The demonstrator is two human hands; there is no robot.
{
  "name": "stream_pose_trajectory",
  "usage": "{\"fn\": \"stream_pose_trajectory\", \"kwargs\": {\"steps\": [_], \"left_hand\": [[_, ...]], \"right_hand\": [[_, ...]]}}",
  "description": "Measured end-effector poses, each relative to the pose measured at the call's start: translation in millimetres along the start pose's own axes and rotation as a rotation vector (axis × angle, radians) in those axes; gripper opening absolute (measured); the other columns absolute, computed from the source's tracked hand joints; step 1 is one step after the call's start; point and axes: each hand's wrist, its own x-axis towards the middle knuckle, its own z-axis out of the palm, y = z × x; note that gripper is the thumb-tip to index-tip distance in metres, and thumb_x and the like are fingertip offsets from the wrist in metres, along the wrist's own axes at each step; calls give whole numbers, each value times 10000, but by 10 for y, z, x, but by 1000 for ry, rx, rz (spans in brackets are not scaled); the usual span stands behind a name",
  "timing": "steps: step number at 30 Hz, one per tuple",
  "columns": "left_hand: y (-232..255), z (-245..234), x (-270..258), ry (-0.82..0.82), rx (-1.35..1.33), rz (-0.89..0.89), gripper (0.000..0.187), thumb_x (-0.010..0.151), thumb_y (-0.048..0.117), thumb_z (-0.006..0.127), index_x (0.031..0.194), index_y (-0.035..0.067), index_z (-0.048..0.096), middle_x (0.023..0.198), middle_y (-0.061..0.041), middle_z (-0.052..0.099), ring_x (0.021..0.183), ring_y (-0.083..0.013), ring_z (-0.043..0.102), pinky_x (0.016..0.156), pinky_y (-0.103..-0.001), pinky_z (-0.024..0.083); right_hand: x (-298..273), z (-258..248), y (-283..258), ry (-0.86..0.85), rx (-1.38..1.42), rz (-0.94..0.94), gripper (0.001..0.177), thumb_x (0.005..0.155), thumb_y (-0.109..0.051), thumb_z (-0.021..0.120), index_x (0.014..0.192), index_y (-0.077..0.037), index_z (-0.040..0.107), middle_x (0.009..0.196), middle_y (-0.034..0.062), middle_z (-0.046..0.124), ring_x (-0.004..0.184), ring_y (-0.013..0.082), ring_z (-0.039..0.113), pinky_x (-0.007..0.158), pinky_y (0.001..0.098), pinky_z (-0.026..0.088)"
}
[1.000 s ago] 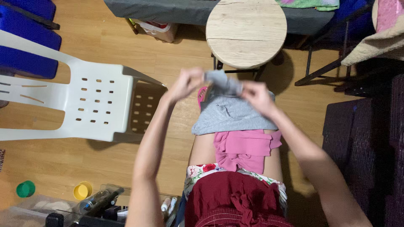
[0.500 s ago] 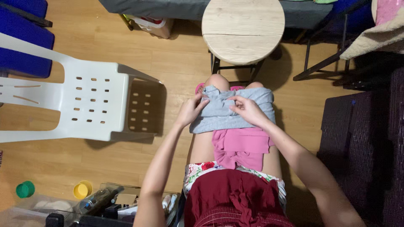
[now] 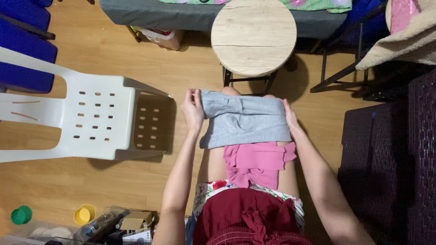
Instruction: The person folds various clothing items, including a grey t-shirt and a pink top, on their lap and places them into a drawer. They also gather and stack a pile of black plastic hangers on a nearby bed.
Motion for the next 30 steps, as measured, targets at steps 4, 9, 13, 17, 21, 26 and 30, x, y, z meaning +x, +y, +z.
{"fn": "stream_pose_trajectory", "kwargs": {"steps": [4,9,13,17,21,26,30], "left_hand": [[-438,14,248,71,187,-105,298,1028,344,634,972,59,700,705,-153,685,585,-238,610,588,-413,478],[-779,102,334,-38,12,-189,377,1027,415,601,1015,45,673,735,-90,679,626,-149,626,588,-326,496],[-902,63,130,-291,-223,-269,366,1039,372,668,1015,8,694,802,-19,655,700,-85,568,615,-259,455],[-723,-12,-96,-408,-320,-165,232,931,157,808,1023,-25,697,820,7,620,739,-56,546,628,-227,467],[-286,-131,-76,-415,-364,-261,406,779,89,827,1117,56,606,861,55,664,705,-48,626,598,-220,543],[-174,-256,155,-500,-46,-163,115,892,67,681,977,2,722,783,4,689,723,-94,655,644,-252,561],[486,-735,855,-181,-338,-192,381,1028,279,449,717,93,570,679,-27,594,645,-137,541,578,-285,443]], "right_hand": [[92,-28,254,134,-13,4,546,1059,-487,420,1473,-148,525,1523,52,516,1377,200,476,1130,354,368],[-198,-102,462,177,144,205,583,1025,-457,458,1517,-145,474,1548,62,487,1403,229,451,1136,394,368],[-326,-252,475,84,241,355,627,999,-433,488,1552,-143,434,1569,70,464,1424,252,430,1142,427,369],[-367,-376,539,3,176,112,680,926,-246,544,1585,-149,406,1523,105,498,1351,267,490,1090,415,427],[-271,-429,556,3,-230,-475,599,897,-51,632,1483,-49,504,1378,194,594,1227,285,602,1038,366,484],[-222,-620,352,160,-564,-263,254,1075,-169,548,1202,-3,693,970,129,734,799,215,650,748,372,534],[-296,-1032,-858,188,-688,-407,258,1035,-146,502,1131,20,674,894,152,676,747,203,668,650,354,545]]}}
